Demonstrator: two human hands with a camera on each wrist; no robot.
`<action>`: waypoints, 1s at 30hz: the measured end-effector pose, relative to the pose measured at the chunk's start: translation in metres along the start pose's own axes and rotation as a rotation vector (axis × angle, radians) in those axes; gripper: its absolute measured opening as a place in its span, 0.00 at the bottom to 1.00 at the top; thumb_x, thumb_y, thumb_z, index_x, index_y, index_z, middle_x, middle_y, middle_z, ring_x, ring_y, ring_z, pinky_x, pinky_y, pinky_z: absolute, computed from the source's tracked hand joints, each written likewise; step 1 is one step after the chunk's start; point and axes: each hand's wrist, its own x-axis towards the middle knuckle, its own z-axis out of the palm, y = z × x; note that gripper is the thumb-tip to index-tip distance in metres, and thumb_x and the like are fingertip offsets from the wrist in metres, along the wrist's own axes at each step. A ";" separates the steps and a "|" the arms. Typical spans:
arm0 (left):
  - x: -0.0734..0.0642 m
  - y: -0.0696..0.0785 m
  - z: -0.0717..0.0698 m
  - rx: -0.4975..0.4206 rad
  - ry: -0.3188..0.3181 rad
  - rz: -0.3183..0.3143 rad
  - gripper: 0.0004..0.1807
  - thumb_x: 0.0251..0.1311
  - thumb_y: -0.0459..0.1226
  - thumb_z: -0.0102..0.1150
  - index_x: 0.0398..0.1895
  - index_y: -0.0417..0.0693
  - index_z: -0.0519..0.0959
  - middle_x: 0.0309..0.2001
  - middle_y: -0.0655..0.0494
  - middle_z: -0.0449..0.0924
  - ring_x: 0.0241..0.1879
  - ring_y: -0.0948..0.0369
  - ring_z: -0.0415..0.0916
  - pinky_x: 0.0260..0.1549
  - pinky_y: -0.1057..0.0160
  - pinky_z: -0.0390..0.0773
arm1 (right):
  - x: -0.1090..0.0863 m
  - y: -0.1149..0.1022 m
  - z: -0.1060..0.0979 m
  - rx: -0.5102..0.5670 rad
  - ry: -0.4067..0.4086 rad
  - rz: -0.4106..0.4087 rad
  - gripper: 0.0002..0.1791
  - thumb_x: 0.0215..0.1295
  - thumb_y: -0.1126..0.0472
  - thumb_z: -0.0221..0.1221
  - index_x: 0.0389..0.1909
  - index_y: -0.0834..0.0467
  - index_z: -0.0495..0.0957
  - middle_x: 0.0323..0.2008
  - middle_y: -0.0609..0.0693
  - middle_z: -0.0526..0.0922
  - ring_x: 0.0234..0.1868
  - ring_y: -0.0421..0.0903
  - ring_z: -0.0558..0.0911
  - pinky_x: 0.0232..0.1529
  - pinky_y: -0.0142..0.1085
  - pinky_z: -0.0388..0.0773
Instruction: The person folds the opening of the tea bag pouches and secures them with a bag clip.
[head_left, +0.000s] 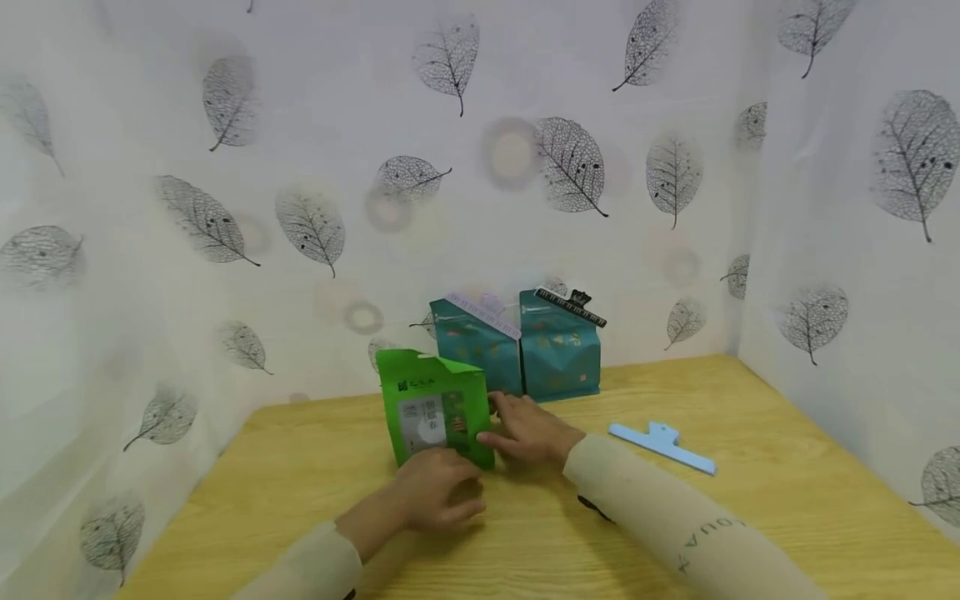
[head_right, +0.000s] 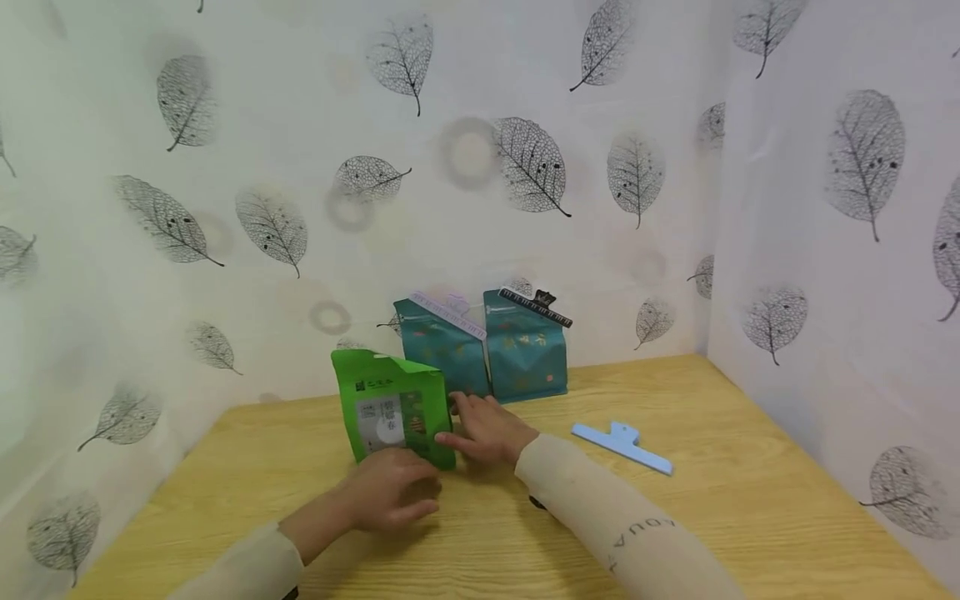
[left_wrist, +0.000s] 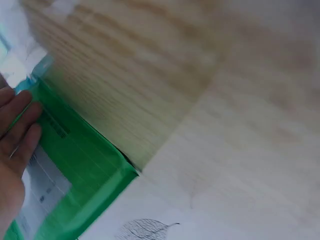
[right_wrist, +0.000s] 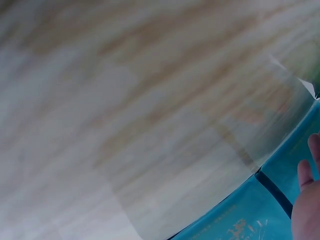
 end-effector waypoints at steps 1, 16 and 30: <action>-0.002 -0.001 -0.001 0.021 0.066 -0.005 0.17 0.64 0.52 0.62 0.43 0.49 0.85 0.39 0.60 0.87 0.39 0.64 0.82 0.41 0.62 0.81 | 0.001 0.000 0.000 0.000 0.001 -0.002 0.35 0.74 0.36 0.47 0.68 0.57 0.61 0.58 0.52 0.78 0.59 0.47 0.77 0.63 0.46 0.69; -0.016 -0.036 -0.008 0.015 0.998 -0.471 0.37 0.63 0.53 0.58 0.58 0.31 0.60 0.52 0.34 0.63 0.49 0.44 0.61 0.47 0.47 0.58 | 0.001 0.001 0.003 0.032 -0.012 0.007 0.37 0.75 0.35 0.45 0.70 0.57 0.59 0.59 0.52 0.77 0.61 0.47 0.77 0.66 0.48 0.67; -0.020 -0.057 0.005 -0.565 0.504 -0.705 0.31 0.67 0.48 0.61 0.65 0.46 0.61 0.46 0.46 0.83 0.42 0.55 0.83 0.40 0.58 0.82 | 0.000 0.002 0.004 0.043 -0.002 0.021 0.36 0.74 0.33 0.45 0.69 0.55 0.60 0.58 0.52 0.78 0.59 0.48 0.77 0.64 0.48 0.67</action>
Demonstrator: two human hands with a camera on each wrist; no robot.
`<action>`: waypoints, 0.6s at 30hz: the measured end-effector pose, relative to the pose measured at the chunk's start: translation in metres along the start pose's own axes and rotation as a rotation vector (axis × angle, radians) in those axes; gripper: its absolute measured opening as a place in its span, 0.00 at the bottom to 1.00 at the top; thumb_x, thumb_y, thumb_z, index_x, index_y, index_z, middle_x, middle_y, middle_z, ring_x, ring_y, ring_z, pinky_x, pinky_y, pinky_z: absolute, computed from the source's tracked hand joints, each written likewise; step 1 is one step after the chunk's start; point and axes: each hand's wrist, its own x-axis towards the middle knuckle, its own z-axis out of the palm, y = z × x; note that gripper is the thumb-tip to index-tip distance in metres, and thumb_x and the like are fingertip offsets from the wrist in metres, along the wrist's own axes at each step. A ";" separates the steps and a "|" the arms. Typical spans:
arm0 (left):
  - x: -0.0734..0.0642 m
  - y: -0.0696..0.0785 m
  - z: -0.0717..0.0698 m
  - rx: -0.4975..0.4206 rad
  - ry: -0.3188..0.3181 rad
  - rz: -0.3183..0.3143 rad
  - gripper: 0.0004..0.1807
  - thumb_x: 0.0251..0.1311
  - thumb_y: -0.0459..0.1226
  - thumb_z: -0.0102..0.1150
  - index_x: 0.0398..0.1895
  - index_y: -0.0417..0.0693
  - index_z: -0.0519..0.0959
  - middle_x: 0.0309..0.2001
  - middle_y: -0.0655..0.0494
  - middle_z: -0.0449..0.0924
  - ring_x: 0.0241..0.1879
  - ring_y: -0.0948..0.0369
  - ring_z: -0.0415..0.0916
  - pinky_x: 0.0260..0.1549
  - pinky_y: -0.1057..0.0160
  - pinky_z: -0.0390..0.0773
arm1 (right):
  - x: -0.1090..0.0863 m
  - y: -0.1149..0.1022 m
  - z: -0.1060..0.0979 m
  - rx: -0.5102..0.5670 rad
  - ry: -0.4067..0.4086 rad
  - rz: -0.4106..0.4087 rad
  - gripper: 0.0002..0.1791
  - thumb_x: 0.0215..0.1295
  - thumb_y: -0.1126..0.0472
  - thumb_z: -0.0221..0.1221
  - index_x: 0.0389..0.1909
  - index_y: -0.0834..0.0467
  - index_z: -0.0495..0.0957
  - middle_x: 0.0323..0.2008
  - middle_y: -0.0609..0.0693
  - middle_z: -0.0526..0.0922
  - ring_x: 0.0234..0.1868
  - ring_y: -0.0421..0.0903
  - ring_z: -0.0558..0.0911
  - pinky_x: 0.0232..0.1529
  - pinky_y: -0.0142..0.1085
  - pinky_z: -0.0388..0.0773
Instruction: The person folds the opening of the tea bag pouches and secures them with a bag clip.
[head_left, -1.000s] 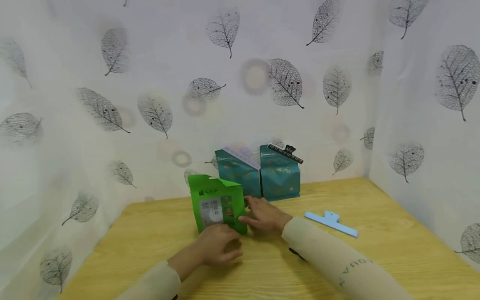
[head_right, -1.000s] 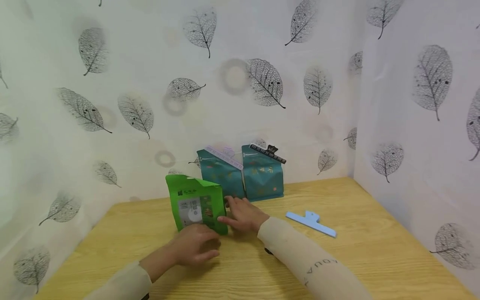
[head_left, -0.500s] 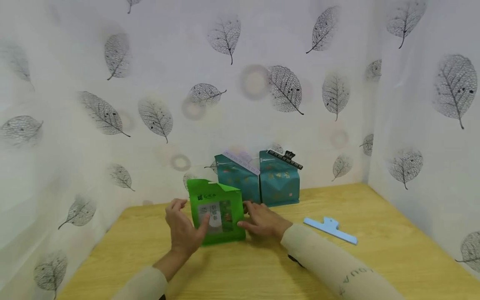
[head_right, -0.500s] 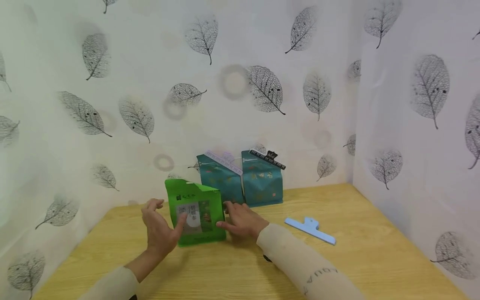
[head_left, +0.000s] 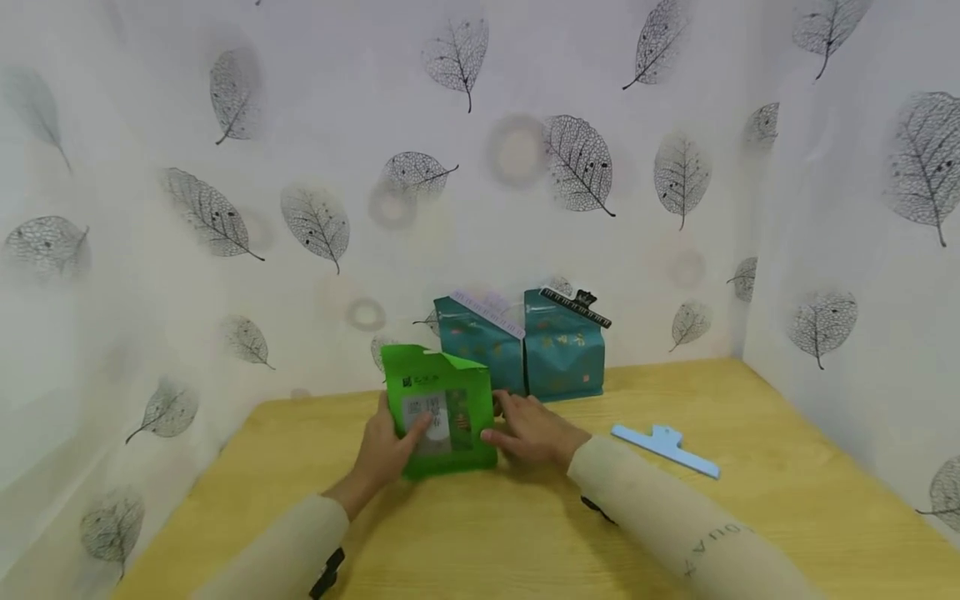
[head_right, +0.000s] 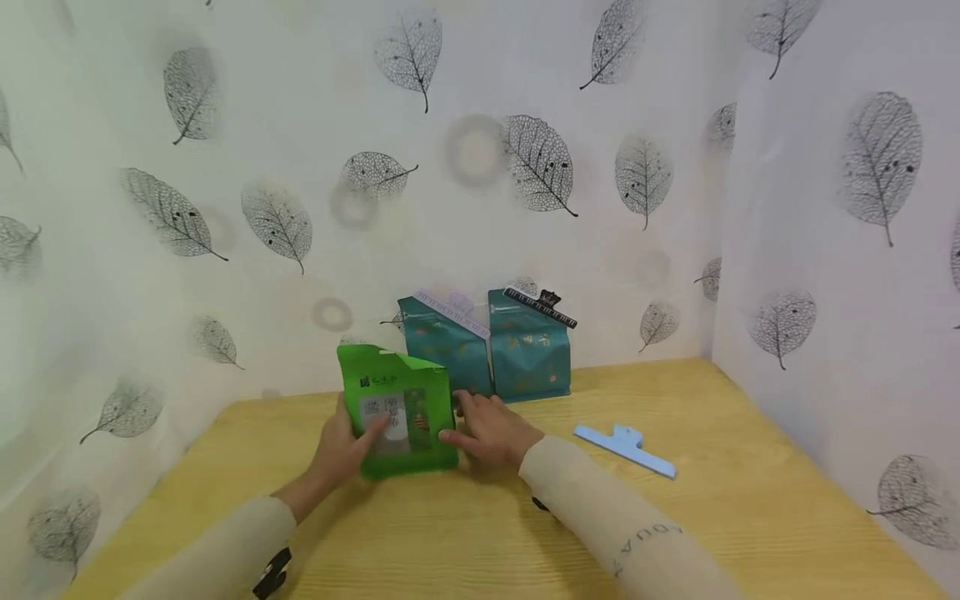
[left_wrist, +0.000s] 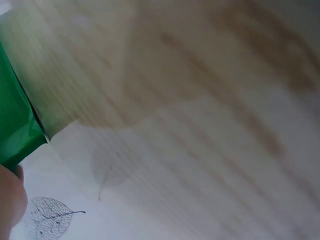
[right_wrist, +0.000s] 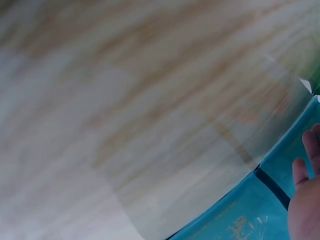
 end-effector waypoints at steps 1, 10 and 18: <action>0.002 0.001 0.001 -0.004 0.000 0.002 0.30 0.67 0.49 0.61 0.64 0.46 0.62 0.45 0.46 0.83 0.41 0.55 0.83 0.39 0.59 0.82 | 0.001 0.001 -0.002 -0.002 0.005 0.002 0.35 0.74 0.34 0.45 0.68 0.55 0.60 0.57 0.52 0.78 0.59 0.48 0.77 0.64 0.49 0.67; 0.000 0.002 0.007 0.002 -0.004 -0.005 0.29 0.66 0.47 0.63 0.62 0.45 0.62 0.42 0.48 0.83 0.37 0.61 0.82 0.35 0.62 0.82 | -0.004 0.000 -0.006 -0.055 -0.011 0.011 0.33 0.75 0.36 0.46 0.66 0.57 0.62 0.54 0.53 0.79 0.56 0.49 0.77 0.57 0.45 0.66; 0.000 0.002 0.013 0.000 -0.031 -0.017 0.33 0.62 0.48 0.67 0.61 0.45 0.61 0.39 0.49 0.84 0.33 0.64 0.82 0.35 0.64 0.81 | -0.013 -0.001 -0.007 -0.038 -0.003 0.037 0.39 0.76 0.36 0.43 0.73 0.62 0.56 0.61 0.59 0.76 0.63 0.54 0.74 0.61 0.50 0.64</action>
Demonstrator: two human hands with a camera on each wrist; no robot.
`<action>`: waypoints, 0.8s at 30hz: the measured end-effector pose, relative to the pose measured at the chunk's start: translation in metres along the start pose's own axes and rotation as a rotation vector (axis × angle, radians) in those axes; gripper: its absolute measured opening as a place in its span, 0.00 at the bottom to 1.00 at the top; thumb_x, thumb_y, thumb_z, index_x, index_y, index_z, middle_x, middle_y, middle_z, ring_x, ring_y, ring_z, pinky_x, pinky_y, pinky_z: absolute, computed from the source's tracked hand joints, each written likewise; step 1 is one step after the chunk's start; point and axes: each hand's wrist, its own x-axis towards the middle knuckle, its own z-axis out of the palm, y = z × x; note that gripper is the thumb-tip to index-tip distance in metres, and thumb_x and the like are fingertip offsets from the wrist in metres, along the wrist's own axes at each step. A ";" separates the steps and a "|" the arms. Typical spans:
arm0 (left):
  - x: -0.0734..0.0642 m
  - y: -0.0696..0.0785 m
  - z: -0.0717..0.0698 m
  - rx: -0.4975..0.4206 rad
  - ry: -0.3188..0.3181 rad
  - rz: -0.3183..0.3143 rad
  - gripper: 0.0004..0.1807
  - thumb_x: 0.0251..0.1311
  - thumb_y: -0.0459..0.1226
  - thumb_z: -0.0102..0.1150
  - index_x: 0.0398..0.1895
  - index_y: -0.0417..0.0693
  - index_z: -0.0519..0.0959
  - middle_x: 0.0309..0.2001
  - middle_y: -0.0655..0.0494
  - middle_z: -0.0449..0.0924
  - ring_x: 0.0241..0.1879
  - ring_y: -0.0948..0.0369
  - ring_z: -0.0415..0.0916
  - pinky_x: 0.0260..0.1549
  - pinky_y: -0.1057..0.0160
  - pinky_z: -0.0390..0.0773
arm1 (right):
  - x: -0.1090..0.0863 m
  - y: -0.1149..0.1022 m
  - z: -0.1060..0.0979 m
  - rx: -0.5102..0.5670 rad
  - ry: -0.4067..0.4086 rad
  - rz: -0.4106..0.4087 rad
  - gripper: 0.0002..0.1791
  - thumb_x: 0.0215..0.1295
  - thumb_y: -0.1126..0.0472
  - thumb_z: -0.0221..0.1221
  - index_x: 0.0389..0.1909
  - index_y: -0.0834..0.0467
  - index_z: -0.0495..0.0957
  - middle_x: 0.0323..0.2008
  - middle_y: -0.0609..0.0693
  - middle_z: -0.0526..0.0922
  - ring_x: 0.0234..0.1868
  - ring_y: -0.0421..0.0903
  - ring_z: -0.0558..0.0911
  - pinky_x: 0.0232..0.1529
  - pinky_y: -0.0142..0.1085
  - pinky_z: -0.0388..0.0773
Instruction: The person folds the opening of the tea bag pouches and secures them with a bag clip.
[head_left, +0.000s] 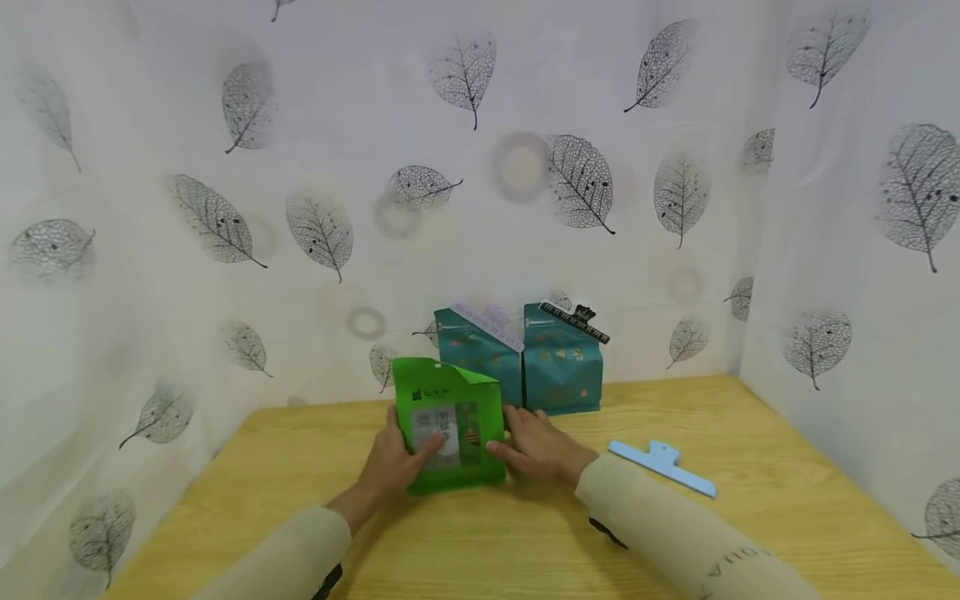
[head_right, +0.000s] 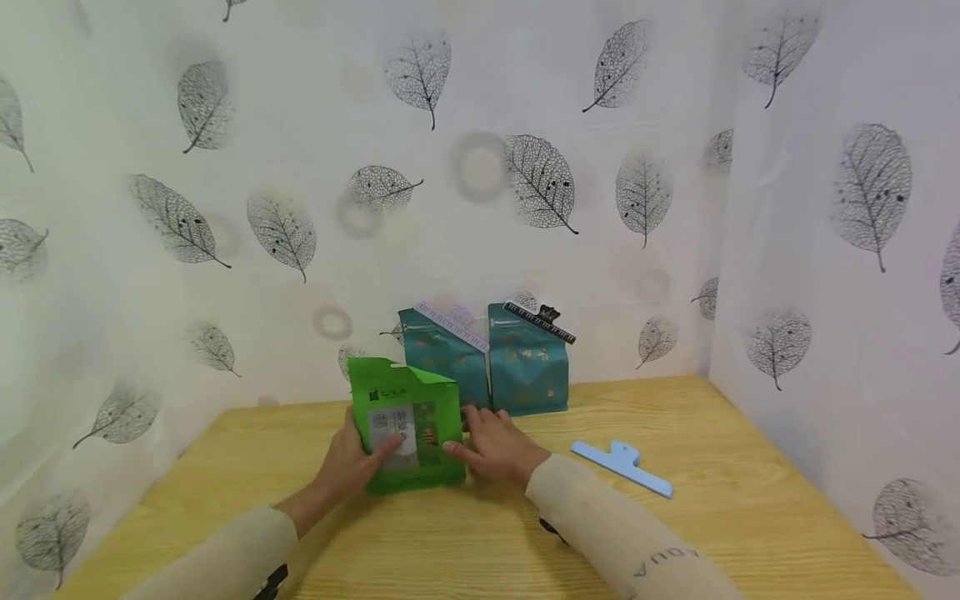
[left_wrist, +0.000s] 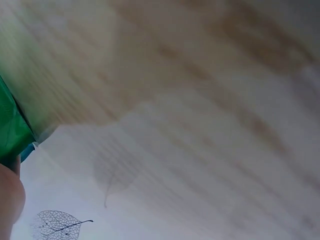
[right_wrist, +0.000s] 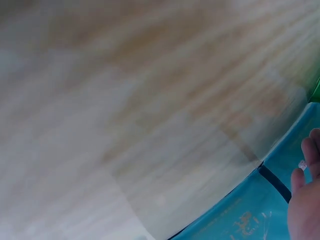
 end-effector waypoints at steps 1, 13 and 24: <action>0.000 0.000 0.001 -0.003 -0.008 -0.004 0.34 0.61 0.48 0.68 0.61 0.45 0.61 0.39 0.49 0.84 0.33 0.64 0.82 0.34 0.65 0.81 | -0.001 0.000 0.000 0.006 -0.001 0.005 0.39 0.76 0.36 0.42 0.73 0.62 0.56 0.62 0.59 0.75 0.63 0.54 0.74 0.62 0.50 0.64; 0.004 0.013 0.007 -0.049 -0.067 0.014 0.37 0.55 0.48 0.74 0.63 0.52 0.63 0.41 0.53 0.85 0.36 0.64 0.82 0.35 0.65 0.81 | -0.017 0.009 -0.005 0.020 0.058 0.000 0.29 0.77 0.39 0.45 0.64 0.58 0.64 0.53 0.55 0.80 0.58 0.52 0.77 0.58 0.49 0.61; 0.003 0.025 0.021 -0.104 -0.113 -0.044 0.38 0.51 0.49 0.76 0.62 0.52 0.67 0.41 0.53 0.85 0.37 0.63 0.82 0.36 0.63 0.81 | -0.034 0.014 -0.011 0.015 0.077 0.008 0.23 0.77 0.41 0.46 0.58 0.54 0.67 0.46 0.47 0.79 0.54 0.49 0.78 0.58 0.51 0.62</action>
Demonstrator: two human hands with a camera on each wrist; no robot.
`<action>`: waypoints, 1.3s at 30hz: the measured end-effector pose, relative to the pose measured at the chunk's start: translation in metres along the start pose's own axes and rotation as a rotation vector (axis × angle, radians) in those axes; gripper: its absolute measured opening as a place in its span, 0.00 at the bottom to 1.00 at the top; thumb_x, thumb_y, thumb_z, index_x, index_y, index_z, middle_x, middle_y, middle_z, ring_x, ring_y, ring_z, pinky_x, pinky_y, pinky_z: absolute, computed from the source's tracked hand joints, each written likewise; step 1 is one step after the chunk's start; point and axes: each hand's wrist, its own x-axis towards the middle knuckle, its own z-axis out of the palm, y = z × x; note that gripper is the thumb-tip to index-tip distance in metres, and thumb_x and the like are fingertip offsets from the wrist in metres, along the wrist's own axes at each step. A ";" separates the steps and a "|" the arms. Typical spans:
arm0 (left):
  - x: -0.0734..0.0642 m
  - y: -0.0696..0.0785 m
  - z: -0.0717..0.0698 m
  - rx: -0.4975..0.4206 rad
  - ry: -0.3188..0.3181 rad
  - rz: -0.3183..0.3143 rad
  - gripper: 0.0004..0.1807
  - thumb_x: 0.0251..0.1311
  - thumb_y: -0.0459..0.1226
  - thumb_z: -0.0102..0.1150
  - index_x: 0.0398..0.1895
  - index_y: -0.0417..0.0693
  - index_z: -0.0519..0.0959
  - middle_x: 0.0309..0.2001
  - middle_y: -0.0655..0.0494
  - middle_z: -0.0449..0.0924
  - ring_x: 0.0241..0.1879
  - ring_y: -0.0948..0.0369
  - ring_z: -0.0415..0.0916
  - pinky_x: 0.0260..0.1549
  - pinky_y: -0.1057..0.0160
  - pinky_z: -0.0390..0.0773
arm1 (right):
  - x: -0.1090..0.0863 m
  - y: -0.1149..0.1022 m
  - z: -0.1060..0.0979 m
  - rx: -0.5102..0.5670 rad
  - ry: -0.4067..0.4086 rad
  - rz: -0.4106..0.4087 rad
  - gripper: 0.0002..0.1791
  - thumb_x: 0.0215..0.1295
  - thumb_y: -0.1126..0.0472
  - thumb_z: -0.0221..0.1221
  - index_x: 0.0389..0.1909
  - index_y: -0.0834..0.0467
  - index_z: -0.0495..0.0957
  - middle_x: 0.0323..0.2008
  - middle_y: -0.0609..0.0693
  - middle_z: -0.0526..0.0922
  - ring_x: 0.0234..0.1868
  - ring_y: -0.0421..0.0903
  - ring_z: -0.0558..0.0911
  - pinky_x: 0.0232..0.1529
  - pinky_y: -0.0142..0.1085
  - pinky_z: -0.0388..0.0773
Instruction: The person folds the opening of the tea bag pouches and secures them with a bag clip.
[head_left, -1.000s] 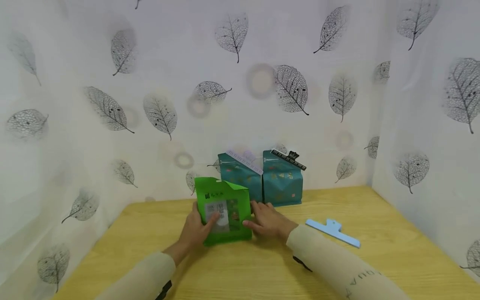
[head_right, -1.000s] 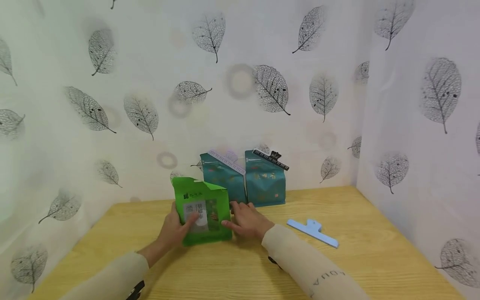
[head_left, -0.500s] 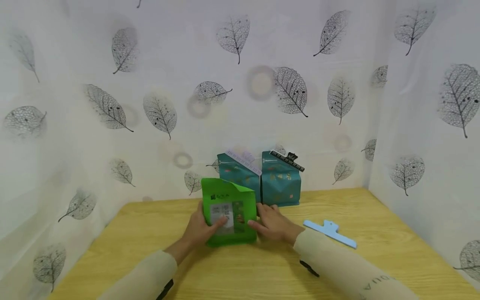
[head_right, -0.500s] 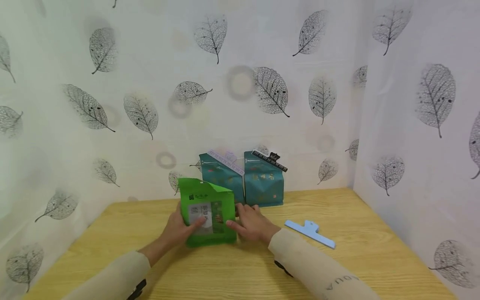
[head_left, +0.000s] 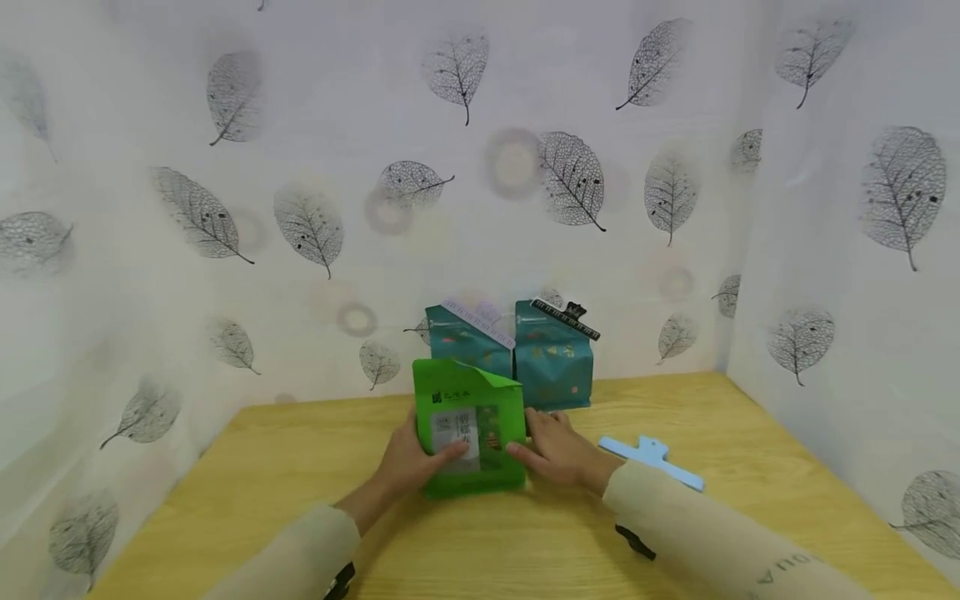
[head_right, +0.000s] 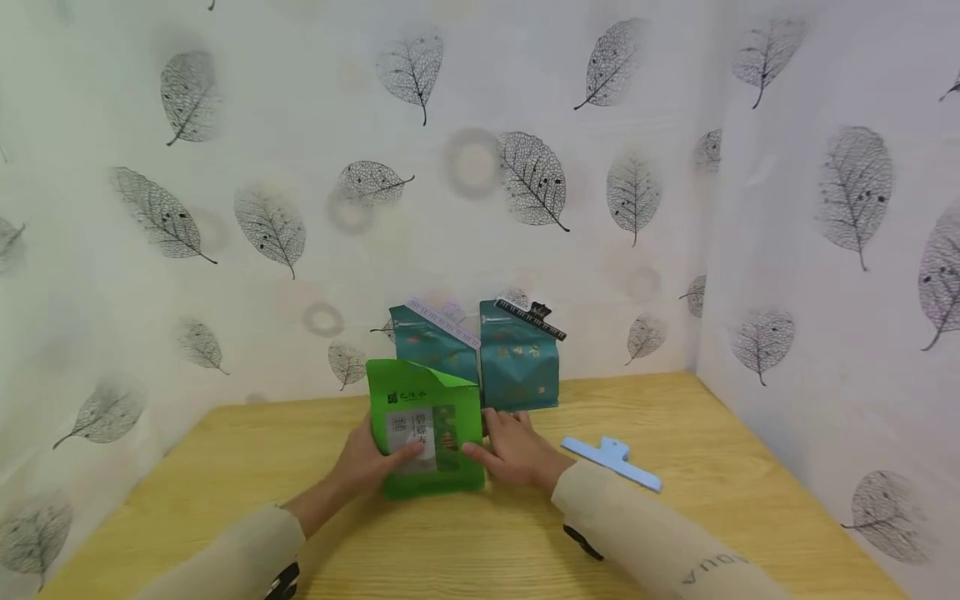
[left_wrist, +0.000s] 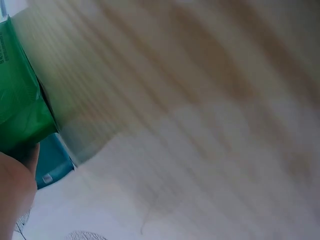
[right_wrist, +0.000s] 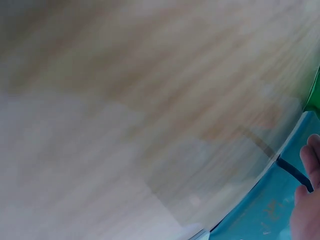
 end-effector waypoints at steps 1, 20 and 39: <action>-0.002 0.002 0.001 0.001 -0.003 -0.004 0.37 0.51 0.49 0.76 0.61 0.52 0.67 0.41 0.53 0.85 0.37 0.63 0.82 0.36 0.63 0.81 | -0.002 0.000 -0.001 0.004 -0.001 -0.002 0.23 0.77 0.42 0.46 0.59 0.53 0.67 0.48 0.47 0.79 0.55 0.48 0.78 0.59 0.51 0.62; -0.019 0.036 0.010 -0.044 -0.069 0.079 0.34 0.56 0.49 0.72 0.60 0.49 0.67 0.45 0.55 0.84 0.41 0.63 0.82 0.41 0.63 0.82 | -0.041 0.002 -0.034 0.037 0.316 -0.142 0.21 0.80 0.48 0.42 0.61 0.58 0.70 0.45 0.47 0.80 0.46 0.44 0.78 0.50 0.49 0.62; 0.044 0.157 -0.029 0.563 -0.290 0.344 0.25 0.75 0.53 0.47 0.28 0.47 0.82 0.21 0.55 0.77 0.20 0.64 0.67 0.32 0.59 0.74 | -0.004 -0.029 -0.084 0.100 0.278 -0.348 0.14 0.77 0.68 0.46 0.45 0.56 0.81 0.39 0.47 0.83 0.41 0.43 0.81 0.47 0.47 0.76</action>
